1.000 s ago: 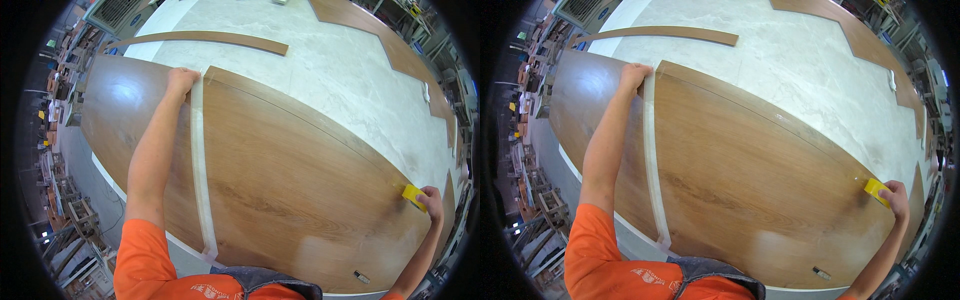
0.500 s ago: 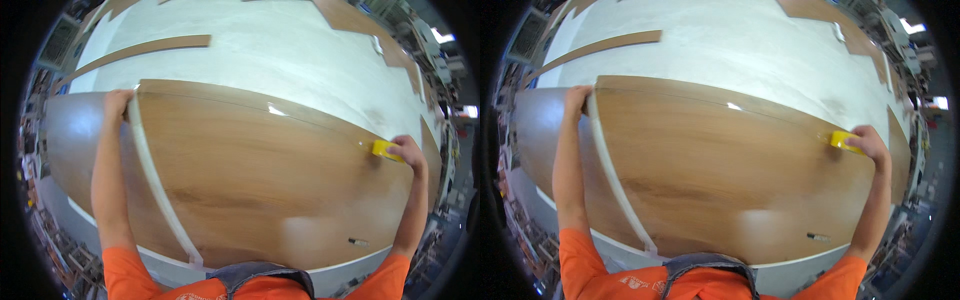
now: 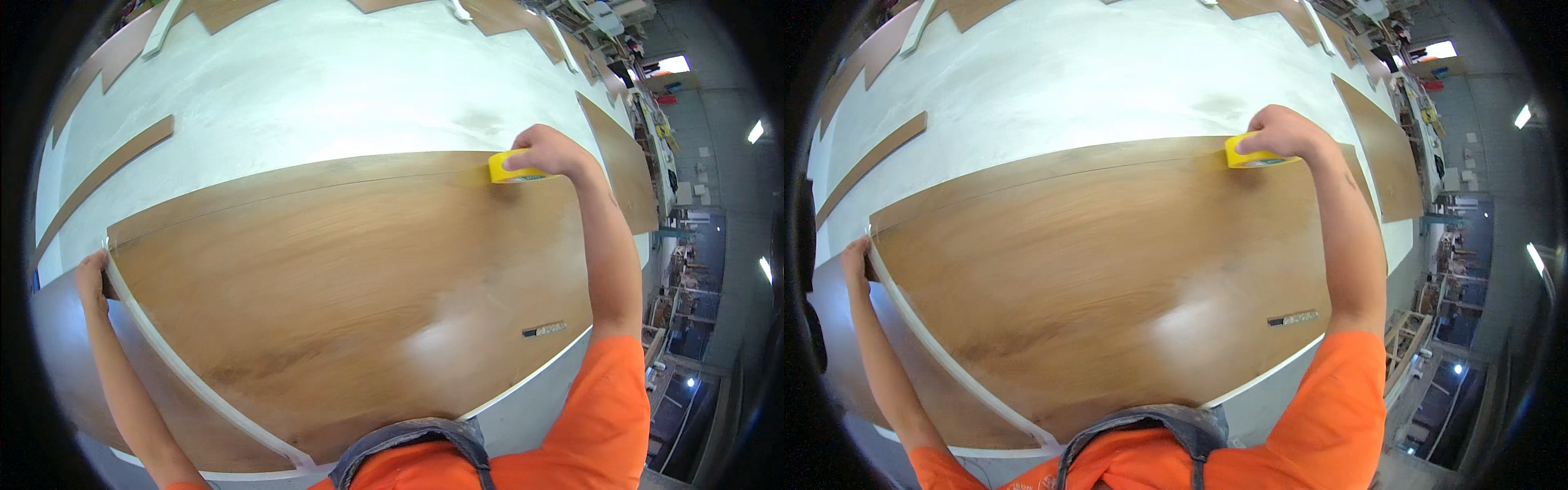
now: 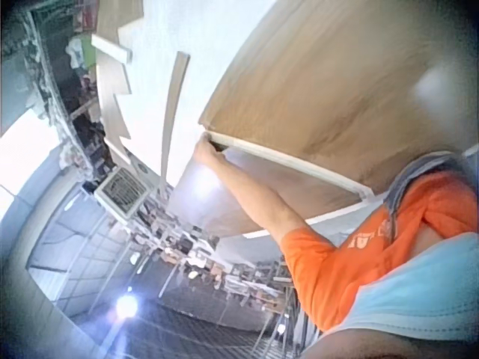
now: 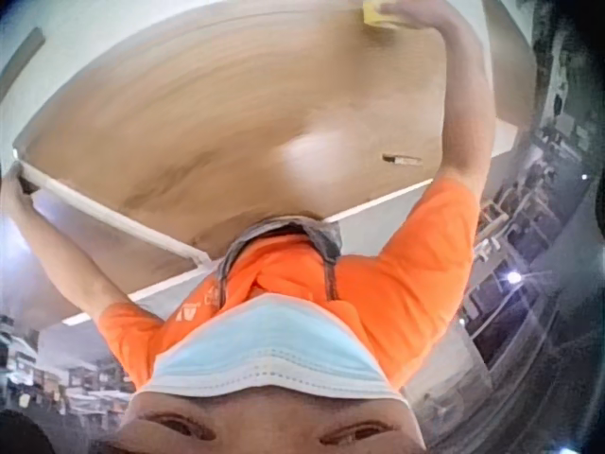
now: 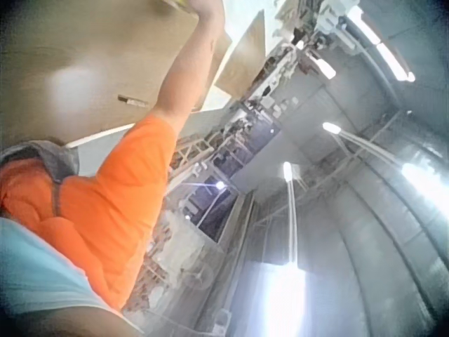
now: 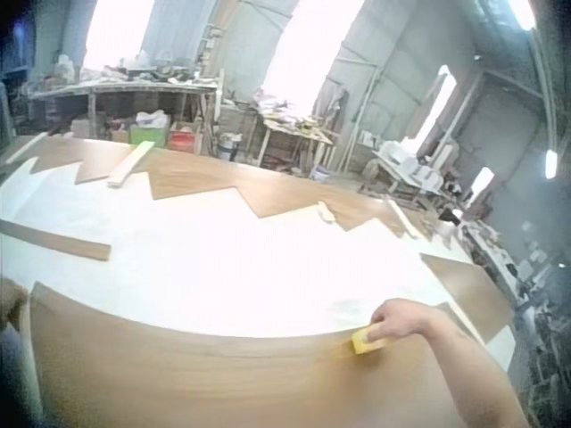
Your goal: The person applies yellow tape along the edges of large wooden panels on a workbench, then uses a utility knife to cut the tape. The person lifts and repositions the panels to access different edges and continues taping and cutting.
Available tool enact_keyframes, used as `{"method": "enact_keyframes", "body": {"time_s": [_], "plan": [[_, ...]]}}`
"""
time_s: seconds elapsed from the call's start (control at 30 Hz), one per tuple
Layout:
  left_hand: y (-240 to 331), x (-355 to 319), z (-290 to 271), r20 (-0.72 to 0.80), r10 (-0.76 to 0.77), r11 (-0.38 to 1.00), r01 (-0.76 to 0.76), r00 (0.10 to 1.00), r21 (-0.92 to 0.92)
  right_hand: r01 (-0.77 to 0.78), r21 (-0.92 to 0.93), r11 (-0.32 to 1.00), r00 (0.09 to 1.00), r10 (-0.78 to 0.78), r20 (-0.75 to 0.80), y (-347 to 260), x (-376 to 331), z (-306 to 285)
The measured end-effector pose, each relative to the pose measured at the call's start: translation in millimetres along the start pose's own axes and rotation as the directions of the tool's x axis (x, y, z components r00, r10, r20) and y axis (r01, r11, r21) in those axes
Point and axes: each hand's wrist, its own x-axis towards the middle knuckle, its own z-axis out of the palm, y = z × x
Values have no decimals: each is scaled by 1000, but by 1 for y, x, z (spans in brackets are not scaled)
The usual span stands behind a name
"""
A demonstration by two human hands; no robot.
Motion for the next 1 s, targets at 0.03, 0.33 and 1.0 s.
{"method": "enact_keyframes", "body": {"time_s": [0.03,0.33,1.0], "plan": [[-7,4,-1,-7,-8,1000,8,1000,-2,1,-2,1000,1000,-1,-5,-2,1,1],[-6,8,3,2,-23,998,23,1000,56,-21,-146,989,997,10,-71,-29,1,4],[83,-119,62,-415,232,816,56,880,575,41,-165,985,960,-85,-265,-40,9,30]]}}
